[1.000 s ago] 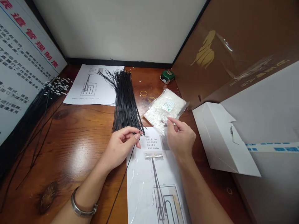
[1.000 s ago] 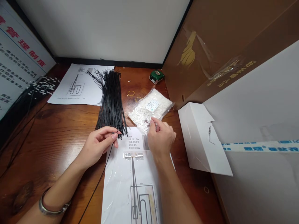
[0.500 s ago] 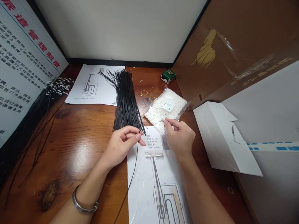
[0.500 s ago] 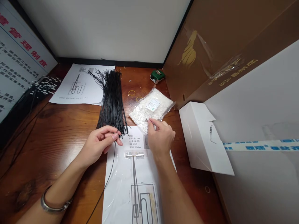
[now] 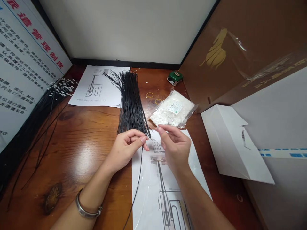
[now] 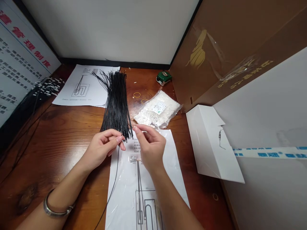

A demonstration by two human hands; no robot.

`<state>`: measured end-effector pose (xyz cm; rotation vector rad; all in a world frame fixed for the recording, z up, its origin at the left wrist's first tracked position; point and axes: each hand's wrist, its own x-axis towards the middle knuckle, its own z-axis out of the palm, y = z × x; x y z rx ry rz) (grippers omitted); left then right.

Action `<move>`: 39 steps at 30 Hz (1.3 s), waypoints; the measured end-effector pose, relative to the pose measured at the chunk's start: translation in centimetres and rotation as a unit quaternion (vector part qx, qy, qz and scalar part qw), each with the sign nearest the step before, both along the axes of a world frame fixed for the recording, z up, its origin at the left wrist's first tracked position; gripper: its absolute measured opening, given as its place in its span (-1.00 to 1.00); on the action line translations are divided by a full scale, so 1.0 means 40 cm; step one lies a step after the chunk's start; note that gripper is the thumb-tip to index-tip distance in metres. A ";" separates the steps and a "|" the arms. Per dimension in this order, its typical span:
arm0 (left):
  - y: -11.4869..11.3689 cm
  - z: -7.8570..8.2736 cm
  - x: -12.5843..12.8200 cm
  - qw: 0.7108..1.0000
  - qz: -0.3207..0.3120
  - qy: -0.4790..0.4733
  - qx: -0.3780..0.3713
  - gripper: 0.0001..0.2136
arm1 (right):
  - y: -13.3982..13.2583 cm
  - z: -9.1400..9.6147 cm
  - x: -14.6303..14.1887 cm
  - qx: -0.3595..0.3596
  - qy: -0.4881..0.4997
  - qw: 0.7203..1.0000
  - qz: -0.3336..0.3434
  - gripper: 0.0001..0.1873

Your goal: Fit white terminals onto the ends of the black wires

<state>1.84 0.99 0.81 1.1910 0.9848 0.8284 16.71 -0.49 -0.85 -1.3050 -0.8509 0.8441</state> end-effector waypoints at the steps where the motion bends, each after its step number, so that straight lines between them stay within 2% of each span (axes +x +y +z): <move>1: 0.000 -0.001 0.000 1.000 -0.002 0.004 0.006 -0.83 | -0.003 0.003 -0.006 -0.011 0.027 0.999 0.034 -0.84; 4: 0.001 -0.003 0.000 1.000 -0.007 0.007 0.009 -0.83 | -0.007 0.005 -0.011 -0.031 0.072 0.991 0.104 -0.84; 8: 0.001 -0.003 -0.001 1.000 0.001 0.001 0.008 -0.81 | -0.004 0.004 -0.009 -0.050 0.102 0.983 0.143 -0.87; 20: 0.005 -0.004 -0.004 0.997 0.037 -0.060 -0.030 -0.74 | -0.005 0.001 -0.012 -0.033 0.062 0.984 0.161 -0.90; 26: 0.003 -0.014 -0.010 0.994 0.030 -0.094 -0.042 -0.81 | -0.007 0.004 -0.013 -0.027 0.066 0.984 0.161 -0.93; 34: 0.003 -0.011 -0.013 0.995 0.013 -0.084 -0.045 -0.80 | -0.007 0.002 -0.013 -0.034 0.086 0.980 0.175 -0.90; 39: 0.002 -0.011 -0.011 0.997 0.019 -0.070 -0.022 -0.82 | -0.007 0.003 -0.014 -0.043 0.105 0.978 0.177 -0.88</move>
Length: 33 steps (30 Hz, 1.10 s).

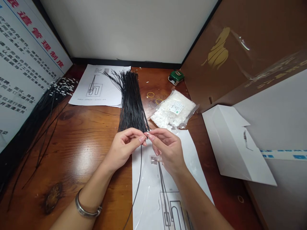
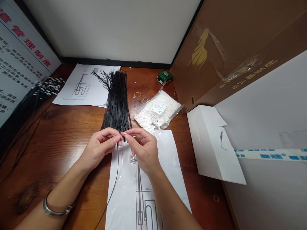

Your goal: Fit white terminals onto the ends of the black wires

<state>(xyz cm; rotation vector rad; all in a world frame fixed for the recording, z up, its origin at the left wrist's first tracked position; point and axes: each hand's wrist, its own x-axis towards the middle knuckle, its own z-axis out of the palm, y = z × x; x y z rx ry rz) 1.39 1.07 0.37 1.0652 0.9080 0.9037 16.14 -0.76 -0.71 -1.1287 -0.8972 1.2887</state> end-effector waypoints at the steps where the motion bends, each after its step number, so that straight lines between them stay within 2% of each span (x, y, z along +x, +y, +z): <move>1: 0.000 0.000 0.001 1.000 0.003 0.003 0.006 -0.83 | 0.000 0.000 0.000 0.001 0.001 1.000 -0.002 -0.88; 10: -0.002 0.009 0.012 0.998 0.010 0.053 0.032 -0.82 | 0.000 -0.006 0.006 0.005 -0.023 1.000 -0.010 -0.89; 20: -0.002 0.009 0.016 0.997 0.014 0.071 0.040 -0.84 | -0.001 -0.013 0.006 -0.006 0.003 1.000 -0.006 -0.91; 33: 0.000 -0.001 0.014 0.995 0.013 0.082 0.048 -0.87 | -0.002 -0.012 0.005 0.044 -0.034 0.998 0.016 -0.80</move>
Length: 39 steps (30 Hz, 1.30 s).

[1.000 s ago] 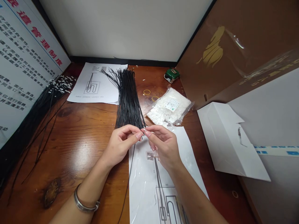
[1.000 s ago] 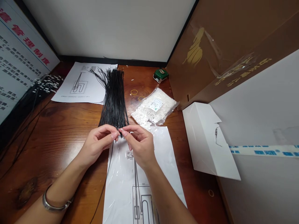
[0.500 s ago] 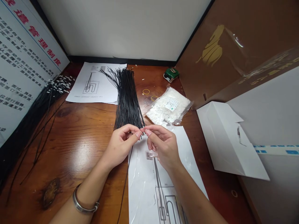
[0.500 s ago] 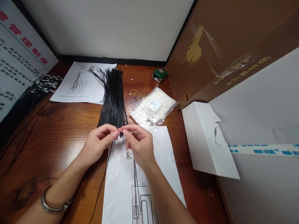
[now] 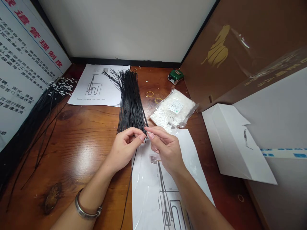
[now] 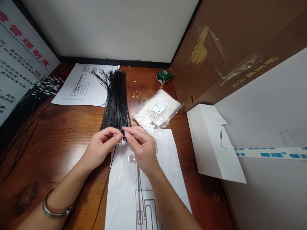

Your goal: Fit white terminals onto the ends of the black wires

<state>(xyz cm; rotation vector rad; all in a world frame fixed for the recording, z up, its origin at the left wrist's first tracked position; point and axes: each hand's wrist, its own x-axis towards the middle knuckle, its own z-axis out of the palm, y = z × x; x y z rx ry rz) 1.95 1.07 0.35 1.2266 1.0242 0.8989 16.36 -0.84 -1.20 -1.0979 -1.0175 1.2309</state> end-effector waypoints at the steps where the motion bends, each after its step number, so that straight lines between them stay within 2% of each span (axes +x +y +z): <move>1: 0.000 0.000 0.000 1.000 0.001 0.002 0.001 -0.87 | 0.000 0.000 -0.001 0.004 -0.005 1.000 -0.001 -0.80; 4: -0.002 -0.001 0.002 1.000 0.006 0.007 0.002 -0.87 | 0.000 0.002 -0.003 0.004 -0.024 1.000 -0.019 -0.81; 9: -0.001 0.001 0.006 1.000 0.011 0.022 0.010 -0.87 | 0.003 0.009 -0.007 -0.040 -0.008 0.998 -0.048 -0.88; 20: -0.004 0.003 0.005 0.999 0.019 0.034 0.023 -0.85 | 0.004 0.007 -0.006 0.006 -0.026 0.999 -0.047 -0.95; 39: -0.002 0.007 0.007 0.999 0.021 0.030 0.022 -0.86 | 0.004 0.010 -0.008 -0.038 -0.027 0.997 -0.055 -0.94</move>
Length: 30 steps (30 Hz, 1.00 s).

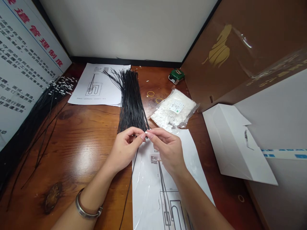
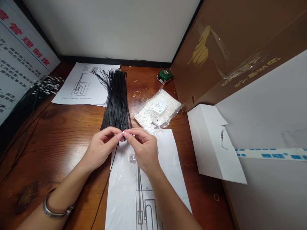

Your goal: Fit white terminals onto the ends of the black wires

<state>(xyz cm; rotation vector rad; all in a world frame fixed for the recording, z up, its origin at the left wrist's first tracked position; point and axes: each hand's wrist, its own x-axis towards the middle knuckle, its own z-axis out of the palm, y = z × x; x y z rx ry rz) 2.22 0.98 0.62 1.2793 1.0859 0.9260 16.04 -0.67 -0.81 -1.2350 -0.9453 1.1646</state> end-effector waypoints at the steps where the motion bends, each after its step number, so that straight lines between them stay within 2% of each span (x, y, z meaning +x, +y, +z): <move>1: 0.000 0.000 0.000 1.000 0.000 -0.002 0.000 -0.86 | 0.000 0.000 0.000 0.000 -0.001 1.000 -0.003 -0.94; 11: -0.003 -0.007 -0.001 1.000 0.000 -0.016 -0.019 -0.87 | 0.001 0.002 0.002 0.014 0.010 1.000 0.012 -0.96; 30: -0.001 -0.003 0.003 1.000 0.011 -0.011 -0.012 -0.85 | 0.002 -0.001 0.005 0.012 0.011 0.999 0.029 -0.96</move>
